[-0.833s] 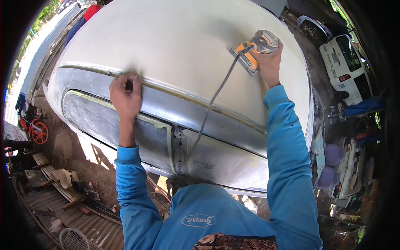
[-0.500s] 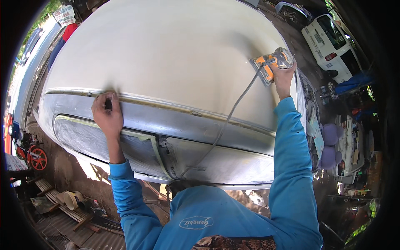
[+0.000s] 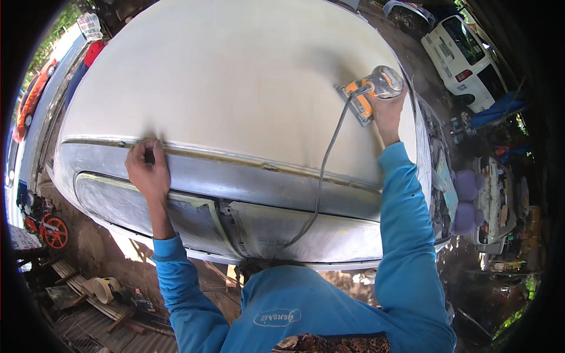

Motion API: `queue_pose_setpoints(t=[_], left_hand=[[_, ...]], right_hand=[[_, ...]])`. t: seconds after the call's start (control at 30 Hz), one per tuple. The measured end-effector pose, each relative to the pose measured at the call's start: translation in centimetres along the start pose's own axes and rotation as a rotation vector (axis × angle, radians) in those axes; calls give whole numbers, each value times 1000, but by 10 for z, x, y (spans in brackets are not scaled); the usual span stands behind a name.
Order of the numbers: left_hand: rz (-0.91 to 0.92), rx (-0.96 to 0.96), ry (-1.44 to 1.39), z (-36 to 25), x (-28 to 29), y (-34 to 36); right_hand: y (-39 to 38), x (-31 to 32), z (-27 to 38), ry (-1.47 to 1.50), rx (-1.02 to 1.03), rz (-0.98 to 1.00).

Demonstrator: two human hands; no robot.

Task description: Sanding the roof of a car using an electric orbital sander.

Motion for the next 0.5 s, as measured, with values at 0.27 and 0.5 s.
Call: queue_pose_setpoints(t=[0.27, 0.5], left_hand=[[56, 32, -97, -2, 1, 0], [49, -11, -81, -5, 3, -3]], right_hand=[[40, -71, 3, 166, 44, 243], [120, -81, -34, -37, -56, 282]])
Point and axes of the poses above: each hand's wrist, its own y-axis towards the middle knuckle, its own x-axis out of the back of the hand, z = x × y, the point moved 7 cm from there along y, towards the middle knuckle, and after that the axes turned 10 degrees about z, right-handed, at the moved point
